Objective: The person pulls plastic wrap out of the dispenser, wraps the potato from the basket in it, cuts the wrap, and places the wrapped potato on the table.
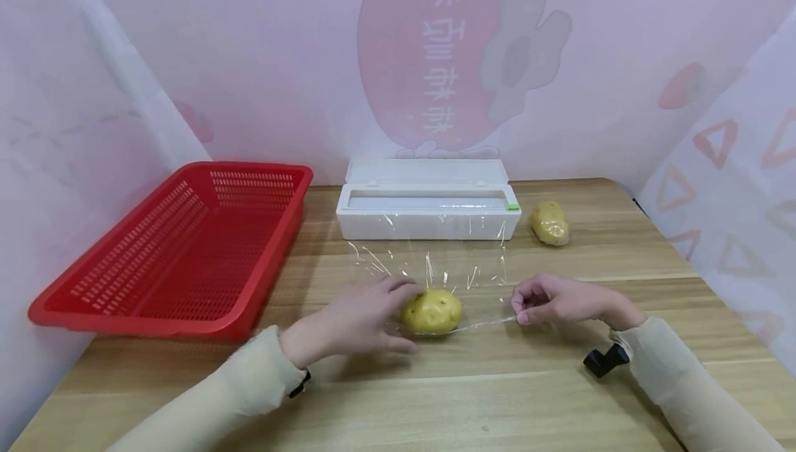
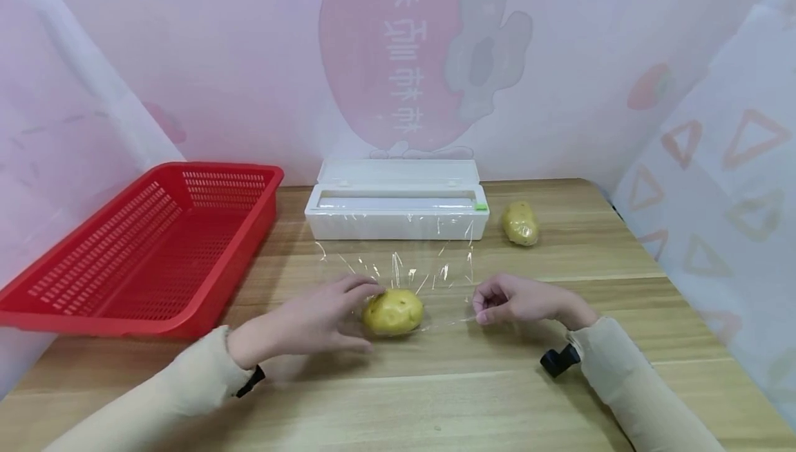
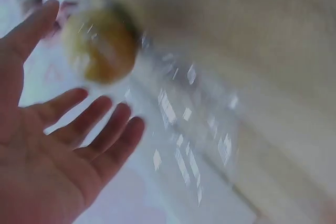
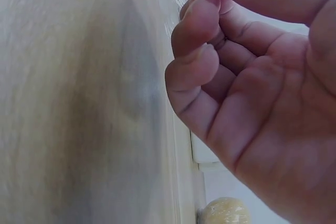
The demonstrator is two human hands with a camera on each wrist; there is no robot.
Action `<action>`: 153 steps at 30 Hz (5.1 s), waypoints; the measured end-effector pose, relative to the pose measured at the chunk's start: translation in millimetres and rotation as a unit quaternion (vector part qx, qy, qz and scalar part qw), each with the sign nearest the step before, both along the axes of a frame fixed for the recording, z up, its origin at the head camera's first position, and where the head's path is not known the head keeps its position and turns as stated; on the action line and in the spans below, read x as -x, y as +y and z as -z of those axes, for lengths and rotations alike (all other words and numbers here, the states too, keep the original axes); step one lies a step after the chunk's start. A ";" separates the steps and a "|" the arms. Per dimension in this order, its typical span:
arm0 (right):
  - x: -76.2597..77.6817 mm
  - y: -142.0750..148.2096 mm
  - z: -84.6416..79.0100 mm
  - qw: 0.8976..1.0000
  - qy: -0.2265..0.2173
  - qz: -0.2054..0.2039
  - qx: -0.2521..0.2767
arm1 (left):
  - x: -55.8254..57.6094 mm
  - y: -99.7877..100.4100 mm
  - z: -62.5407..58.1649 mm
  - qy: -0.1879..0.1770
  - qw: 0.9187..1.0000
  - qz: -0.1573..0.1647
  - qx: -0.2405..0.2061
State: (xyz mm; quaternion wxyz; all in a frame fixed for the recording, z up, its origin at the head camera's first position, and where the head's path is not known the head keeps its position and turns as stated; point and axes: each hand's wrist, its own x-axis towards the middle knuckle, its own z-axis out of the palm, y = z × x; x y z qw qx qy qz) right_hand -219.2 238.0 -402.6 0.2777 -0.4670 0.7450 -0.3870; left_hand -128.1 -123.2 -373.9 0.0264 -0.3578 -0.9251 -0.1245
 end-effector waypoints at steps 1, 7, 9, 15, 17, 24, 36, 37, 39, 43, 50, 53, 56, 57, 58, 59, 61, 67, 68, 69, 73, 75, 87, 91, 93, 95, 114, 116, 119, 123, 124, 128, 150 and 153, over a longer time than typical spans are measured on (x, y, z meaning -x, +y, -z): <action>0.0 0.2 -0.1 1.000 -0.001 0.000 0.002 | 1.1 3.4 3.5 0.003 1.000 0.007 -0.003; -2.0 -1.0 -3.0 1.000 -0.013 0.003 0.007 | 8.6 13.1 15.3 0.031 0.999 0.015 -0.027; -2.3 -1.3 -3.8 1.000 -0.015 0.005 0.006 | 9.8 13.9 16.1 0.031 0.999 0.013 -0.029; -5.5 -2.7 -6.9 1.000 -0.014 0.023 -0.003 | 15.4 15.3 12.8 0.000 0.999 0.016 -0.037; -7.2 -3.1 -8.2 0.999 -0.009 0.034 -0.010 | 17.9 15.5 10.8 -0.015 0.999 0.022 -0.041; -10.0 -3.6 -10.7 0.998 -0.004 0.062 -0.021 | 24.1 10.7 9.0 -0.072 0.994 0.037 -0.070; -26.3 -20.4 -29.5 0.974 0.133 0.179 0.038 | 35.2 8.8 6.5 -0.087 0.992 0.022 -0.090; -30.2 -24.1 -32.9 0.969 0.153 0.184 0.054 | 35.8 8.8 6.2 -0.085 0.992 0.020 -0.091; -38.4 -32.5 -38.9 0.956 0.206 0.186 0.096 | 37.3 8.7 5.7 -0.089 0.991 0.016 -0.099; -52.2 -51.2 -44.9 0.916 0.332 0.149 0.167 | 41.7 6.4 6.8 -0.122 0.984 0.002 -0.129; -51.3 -78.8 -33.5 0.885 0.439 0.073 0.134 | 49.6 2.1 9.9 -0.173 0.970 0.005 -0.171; -46.6 -85.8 -27.4 0.886 0.446 0.066 0.109 | 51.9 2.5 10.7 -0.174 0.970 0.000 -0.170; -42.7 -90.1 -22.7 0.885 0.451 0.069 0.091 | 53.2 3.1 10.3 -0.185 0.968 -0.014 -0.171; -41.4 -91.1 -21.5 0.884 0.453 0.070 0.089 | 53.7 3.1 10.3 -0.191 0.966 -0.019 -0.173; -40.2 -91.8 -20.4 0.883 0.455 0.073 0.085 | 54.2 3.2 10.1 -0.198 0.964 -0.023 -0.174; -38.9 -92.2 -19.3 0.882 0.458 0.075 0.083 | 54.7 3.3 9.9 -0.204 0.963 -0.027 -0.176; -36.3 -92.3 -16.9 0.878 0.465 0.081 0.077 | 55.3 3.3 9.3 -0.213 0.960 -0.036 -0.176; -30.3 -92.5 -11.1 0.871 0.476 0.096 0.075 | 57.3 2.8 8.1 -0.223 0.957 -0.061 -0.177; -29.7 -92.9 -10.6 0.870 0.476 0.098 0.077 | 57.1 2.7 7.5 -0.223 0.956 -0.068 -0.177; -29.1 -93.5 -10.2 0.870 0.476 0.100 0.079 | 57.4 2.5 7.3 -0.221 0.956 -0.075 -0.176; -25.9 -97.0 -9.3 0.873 0.467 0.109 0.087 | 57.4 2.8 5.7 -0.216 0.956 -0.103 -0.171; -23.3 -98.9 -9.0 0.878 0.456 0.114 0.095 | 57.6 3.2 5.1 -0.213 0.957 -0.109 -0.166; -13.4 -108.0 -6.8 0.891 0.424 0.124 0.102 | 59.3 1.6 2.0 -0.225 0.956 -0.080 -0.170; -12.1 -111.2 -7.4 0.897 0.415 0.133 0.081 | 56.2 1.2 1.6 -0.175 0.964 -0.077 -0.182; -11.6 -113.3 -8.2 0.907 0.393 0.138 0.072 | 50.5 1.2 -1.8 -0.116 0.973 -0.086 -0.178; -10.2 -115.2 -9.2 0.918 0.363 0.145 0.066 | 43.4 2.5 -7.7 -0.043 0.982 -0.084 -0.165; 15.4 -113.7 -11.4 0.965 0.178 0.188 0.037 | 37.4 12.4 -5.8 0.116 0.991 -0.071 0.008; 16.9 -114.6 -11.3 0.965 0.181 0.188 0.036 | 42.4 11.7 -4.4 0.109 0.991 -0.073 0.006; 18.0 -115.3 -12.5 0.961 0.198 0.189 0.035 | 48.6 10.3 -3.2 0.093 0.992 -0.081 0.002; 15.9 -115.0 -17.6 0.941 0.262 0.209 0.051 | 56.2 9.2 -2.0 0.070 0.993 -0.095 -0.001; 15.0 -114.8 -19.0 0.934 0.280 0.214 0.059 | 58.4 9.3 -1.5 0.065 0.993 -0.099 -0.002; 12.1 -116.8 -22.8 0.918 0.328 0.204 0.088 | 65.8 9.2 0.7 0.043 0.993 -0.110 -0.016; 21.8 -143.5 -17.1 0.908 0.373 0.190 -0.019 | 74.1 -1.5 5.5 0.017 0.993 -0.109 -0.046; 24.2 -143.4 -16.6 0.913 0.361 0.190 -0.022 | 74.7 -1.3 6.5 0.008 0.993 -0.114 -0.039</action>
